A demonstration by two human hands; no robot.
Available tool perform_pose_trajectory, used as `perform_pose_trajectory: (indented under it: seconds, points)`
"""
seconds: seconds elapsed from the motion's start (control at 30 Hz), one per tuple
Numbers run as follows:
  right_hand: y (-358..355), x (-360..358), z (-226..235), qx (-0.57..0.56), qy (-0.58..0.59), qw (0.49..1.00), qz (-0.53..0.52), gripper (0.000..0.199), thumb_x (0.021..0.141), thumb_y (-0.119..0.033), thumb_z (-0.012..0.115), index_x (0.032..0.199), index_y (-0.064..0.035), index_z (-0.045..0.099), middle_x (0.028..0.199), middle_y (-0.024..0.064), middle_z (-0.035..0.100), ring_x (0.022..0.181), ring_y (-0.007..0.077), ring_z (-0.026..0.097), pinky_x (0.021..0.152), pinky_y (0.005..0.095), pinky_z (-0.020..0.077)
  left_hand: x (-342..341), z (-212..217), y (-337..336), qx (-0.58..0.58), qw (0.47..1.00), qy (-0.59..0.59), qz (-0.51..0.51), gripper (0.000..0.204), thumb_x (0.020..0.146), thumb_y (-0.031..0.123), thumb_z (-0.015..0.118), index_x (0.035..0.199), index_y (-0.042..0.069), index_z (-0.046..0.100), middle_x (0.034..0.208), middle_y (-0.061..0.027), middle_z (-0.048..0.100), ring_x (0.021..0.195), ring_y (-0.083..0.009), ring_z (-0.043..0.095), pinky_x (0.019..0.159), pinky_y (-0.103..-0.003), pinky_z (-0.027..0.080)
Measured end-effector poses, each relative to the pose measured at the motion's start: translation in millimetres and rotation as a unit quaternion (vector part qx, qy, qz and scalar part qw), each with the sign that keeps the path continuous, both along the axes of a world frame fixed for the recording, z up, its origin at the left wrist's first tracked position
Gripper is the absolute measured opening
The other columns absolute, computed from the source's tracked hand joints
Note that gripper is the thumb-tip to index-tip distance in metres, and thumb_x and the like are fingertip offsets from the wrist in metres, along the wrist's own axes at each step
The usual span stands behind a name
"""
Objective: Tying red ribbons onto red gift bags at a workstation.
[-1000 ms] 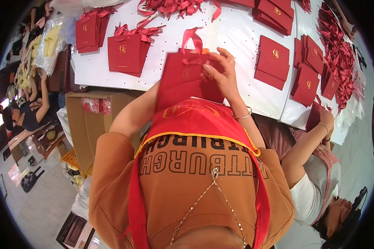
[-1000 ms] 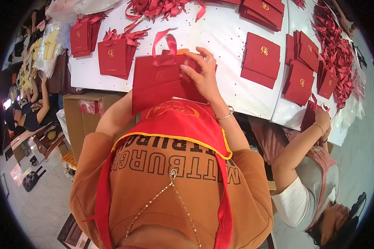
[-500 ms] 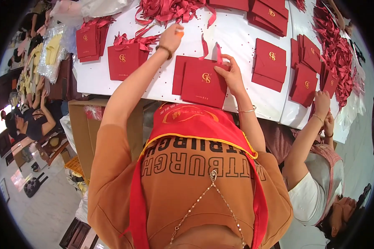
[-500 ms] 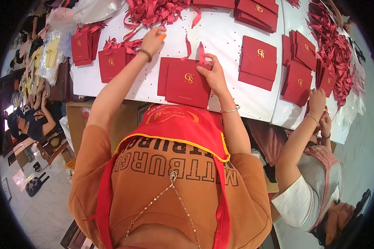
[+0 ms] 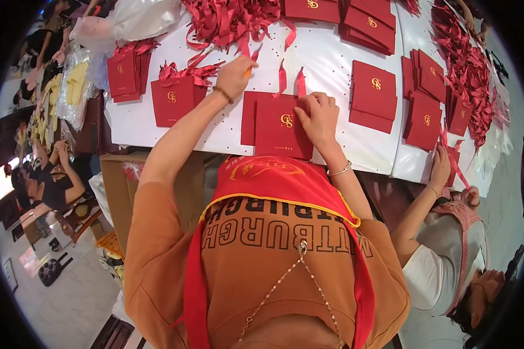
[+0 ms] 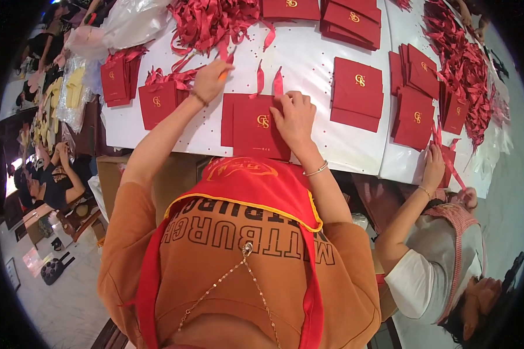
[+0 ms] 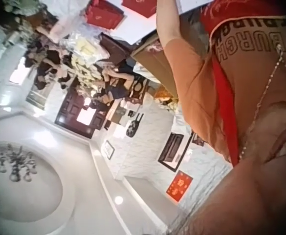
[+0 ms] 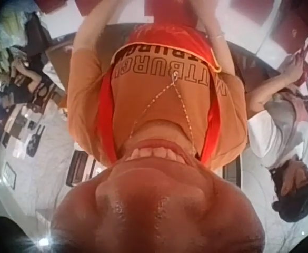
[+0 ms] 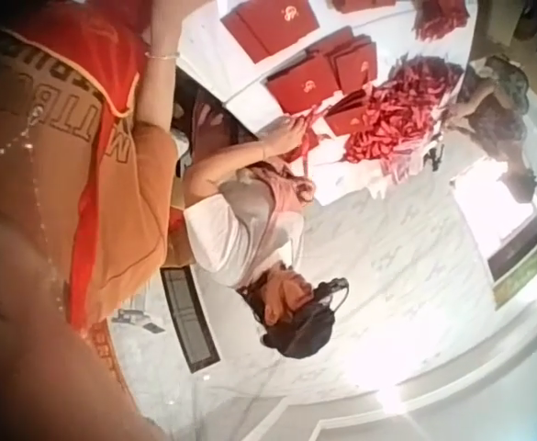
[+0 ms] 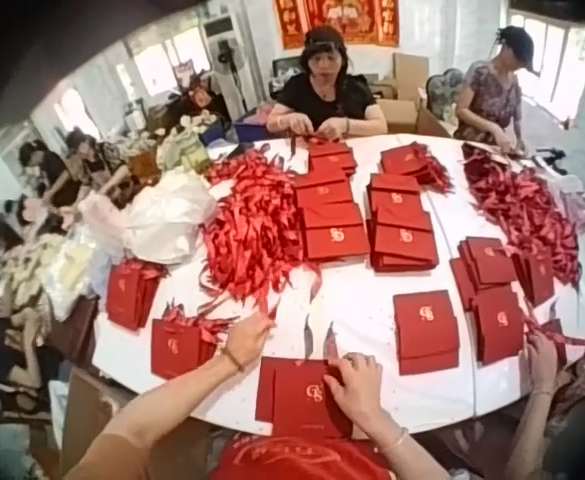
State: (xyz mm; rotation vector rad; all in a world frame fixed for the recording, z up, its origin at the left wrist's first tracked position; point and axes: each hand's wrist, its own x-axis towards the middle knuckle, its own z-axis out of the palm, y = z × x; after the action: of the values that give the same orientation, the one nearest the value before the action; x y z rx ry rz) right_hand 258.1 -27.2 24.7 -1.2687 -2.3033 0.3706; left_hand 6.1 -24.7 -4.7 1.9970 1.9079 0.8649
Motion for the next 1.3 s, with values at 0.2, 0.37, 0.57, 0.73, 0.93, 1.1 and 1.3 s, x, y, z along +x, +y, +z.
perform_pose_trajectory:
  seconds: [0.2, 0.37, 0.57, 0.73, 0.93, 1.1, 1.3]
  points:
    - [3, -24, -7, -0.089, 0.085, 0.967, 0.225, 0.008, 0.072, -0.013, 0.063, 0.078, -0.0073, 0.061, 0.079, 0.0046, 0.057, 0.079, 0.0248, 0.051, 0.069, 0.0343, 0.0398, -3, 20, -88, -0.163, 0.982, -0.090, -0.017, 0.015, 0.077, 0.011, 0.055, 0.089, 0.006, 0.062, 0.084, -0.0115, 0.061, 0.077, -0.0264, 0.060, 0.066, -0.033, 0.047]
    - [1, -37, -10, -0.017, 0.036, 0.973, 0.226, 0.012, 0.072, -0.014, 0.063, 0.083, -0.0095, 0.062, 0.087, 0.0018, 0.056, 0.087, 0.0216, 0.049, 0.074, 0.0347, 0.0383, 2, 12, -108, -0.157, 0.982, -0.100, 0.010, 0.020, 0.079, 0.019, 0.057, 0.094, 0.006, 0.059, 0.077, -0.0111, 0.062, 0.073, -0.0266, 0.060, 0.063, -0.034, 0.047]
    - [4, -35, -18, -0.019, 0.005, 0.983, 0.182, 0.021, 0.072, -0.019, 0.064, 0.092, -0.0129, 0.062, 0.094, 0.0011, 0.055, 0.089, 0.0213, 0.049, 0.076, 0.0358, 0.0375, 9, -1, -96, -0.220, 0.953, -0.051, 0.200, 0.029, 0.080, 0.027, 0.060, 0.099, 0.008, 0.050, 0.073, -0.0100, 0.063, 0.067, -0.0291, 0.060, 0.056, -0.038, 0.044]
    - [5, -33, -19, -0.015, -0.024, 0.987, 0.160, 0.031, 0.069, -0.025, 0.068, 0.096, -0.0134, 0.061, 0.093, 0.0023, 0.056, 0.087, 0.0219, 0.051, 0.077, 0.0363, 0.0371, 9, -9, -94, -0.181, 0.960, -0.062, 0.202, 0.021, 0.079, 0.024, 0.061, 0.086, 0.005, 0.056, 0.073, -0.0102, 0.063, 0.067, -0.0291, 0.061, 0.056, -0.038, 0.045]
    - [11, -31, -6, -0.143, -0.043, 0.975, 0.163, 0.035, 0.068, -0.029, 0.069, 0.097, -0.0113, 0.060, 0.088, 0.0062, 0.059, 0.082, 0.0234, 0.055, 0.072, 0.0369, 0.0410, 13, 22, -90, -0.043, 0.976, -0.142, 0.157, 0.010, 0.075, 0.010, 0.064, 0.079, 0.001, 0.059, 0.072, -0.0098, 0.063, 0.064, -0.0193, 0.060, 0.057, -0.031, 0.046]
    - [22, -33, 7, -0.314, -0.014, 0.936, 0.157, 0.039, 0.070, -0.029, 0.068, 0.101, -0.0077, 0.060, 0.083, 0.0098, 0.062, 0.079, 0.0260, 0.059, 0.070, 0.0374, 0.0447, 51, 46, -85, -0.138, 0.929, -0.336, 0.066, 0.011, 0.077, 0.004, 0.062, 0.087, 0.001, 0.061, 0.077, -0.0035, 0.063, 0.069, -0.0078, 0.056, 0.064, -0.021, 0.045]
    - [26, -33, 11, -0.364, -0.037, 0.917, 0.161, 0.043, 0.070, -0.029, 0.067, 0.106, -0.0085, 0.060, 0.093, 0.0121, 0.063, 0.085, 0.0266, 0.060, 0.075, 0.0353, 0.0459, 68, 30, -77, -0.163, 0.942, -0.272, 0.106, 0.011, 0.077, 0.005, 0.060, 0.087, 0.001, 0.063, 0.076, -0.0066, 0.064, 0.068, -0.0099, 0.057, 0.063, -0.023, 0.046]
